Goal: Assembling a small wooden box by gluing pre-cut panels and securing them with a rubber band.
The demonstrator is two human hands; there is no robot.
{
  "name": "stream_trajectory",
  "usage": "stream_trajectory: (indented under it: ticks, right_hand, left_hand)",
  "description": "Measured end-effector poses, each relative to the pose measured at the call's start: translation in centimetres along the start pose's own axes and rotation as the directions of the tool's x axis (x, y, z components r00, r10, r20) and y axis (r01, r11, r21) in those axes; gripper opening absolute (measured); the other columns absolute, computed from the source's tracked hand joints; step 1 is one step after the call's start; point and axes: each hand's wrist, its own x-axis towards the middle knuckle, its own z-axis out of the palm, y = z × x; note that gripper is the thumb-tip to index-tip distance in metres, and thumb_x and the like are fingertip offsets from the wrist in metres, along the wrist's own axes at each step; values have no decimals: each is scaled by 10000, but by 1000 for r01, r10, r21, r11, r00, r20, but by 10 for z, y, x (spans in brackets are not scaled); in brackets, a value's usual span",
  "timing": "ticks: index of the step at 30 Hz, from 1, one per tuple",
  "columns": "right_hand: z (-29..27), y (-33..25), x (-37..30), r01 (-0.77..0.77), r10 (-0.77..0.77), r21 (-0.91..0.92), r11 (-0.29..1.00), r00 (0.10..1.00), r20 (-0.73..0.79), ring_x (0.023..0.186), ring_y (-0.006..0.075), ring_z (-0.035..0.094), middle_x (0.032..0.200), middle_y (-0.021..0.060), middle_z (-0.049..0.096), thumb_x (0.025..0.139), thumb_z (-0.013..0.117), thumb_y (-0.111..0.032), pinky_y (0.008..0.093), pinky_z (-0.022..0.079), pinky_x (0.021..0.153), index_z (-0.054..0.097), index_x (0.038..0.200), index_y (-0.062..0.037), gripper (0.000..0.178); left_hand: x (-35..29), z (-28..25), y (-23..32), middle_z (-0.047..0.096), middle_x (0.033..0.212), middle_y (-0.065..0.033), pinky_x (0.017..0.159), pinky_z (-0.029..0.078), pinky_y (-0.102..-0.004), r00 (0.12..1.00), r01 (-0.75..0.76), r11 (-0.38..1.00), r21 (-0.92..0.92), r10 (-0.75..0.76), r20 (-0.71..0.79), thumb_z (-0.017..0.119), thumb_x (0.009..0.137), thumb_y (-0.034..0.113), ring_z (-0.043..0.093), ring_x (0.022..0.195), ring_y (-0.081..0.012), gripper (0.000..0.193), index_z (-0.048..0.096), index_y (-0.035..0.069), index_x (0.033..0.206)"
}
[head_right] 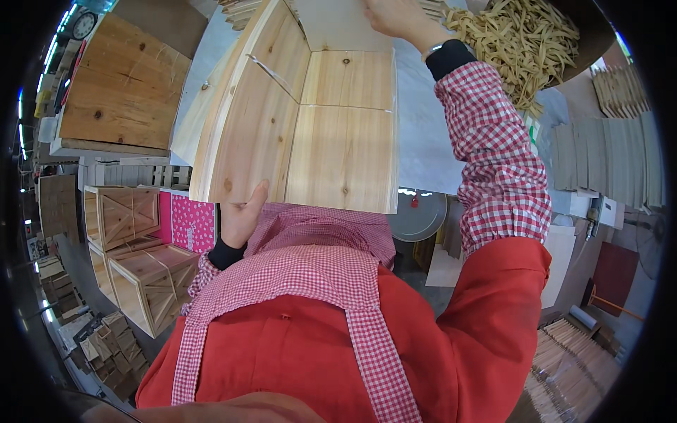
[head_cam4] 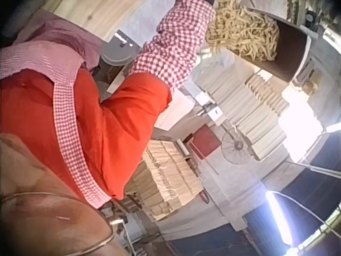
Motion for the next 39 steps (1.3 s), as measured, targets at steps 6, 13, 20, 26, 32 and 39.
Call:
stream_trajectory:
  ticks: [6,13,20,26,32,39]
  right_hand:
    - [7,19,5,61,-56,68,996,996,-66,818,418,617,806,222,640,742,577,-113,517,480,727,569,860,1,164]
    - [3,10,7,248,-183,286,926,954,-236,788,356,655,803,188,664,706,737,-288,465,522,711,642,833,-18,313]
    - [11,-19,13,-143,131,-200,969,989,-69,760,336,666,779,182,670,677,771,-357,453,531,682,666,808,-29,368]
    - [6,-25,13,-167,169,-140,976,986,2,760,341,663,763,188,665,683,765,-358,444,529,673,664,797,-33,358]
    - [-1,-31,13,-132,139,-136,982,990,37,798,349,647,784,186,650,696,758,-340,451,512,699,642,834,-32,356]
    - [18,-21,8,-91,94,-154,984,996,10,843,343,655,849,140,680,789,711,-296,439,514,685,608,987,-61,324]
  left_hand:
    - [0,0,8,683,1017,-112,794,523,-304,1000,2,998,-69,-2,-5,689,858,134,656,898,-173,340,613,-40,1139]
    - [-3,1,-2,687,1032,-117,798,525,-305,999,-30,1000,1,30,-32,699,853,153,662,909,-172,348,619,-25,1142]
    - [-3,3,4,685,1039,-128,797,529,-312,998,-63,997,35,63,-5,702,851,157,665,928,-187,354,619,-25,1143]
    - [-1,4,-4,680,1023,-143,791,534,-336,989,-138,988,69,140,-40,713,828,148,670,919,-229,343,625,-25,1110]
    - [0,2,-1,671,1001,-172,781,537,-374,952,-288,923,255,306,-31,724,799,148,673,902,-298,358,623,-26,1094]
    - [-3,7,3,667,1014,-196,781,534,-406,941,-330,893,305,335,37,718,804,190,664,908,-350,401,614,-36,1119]
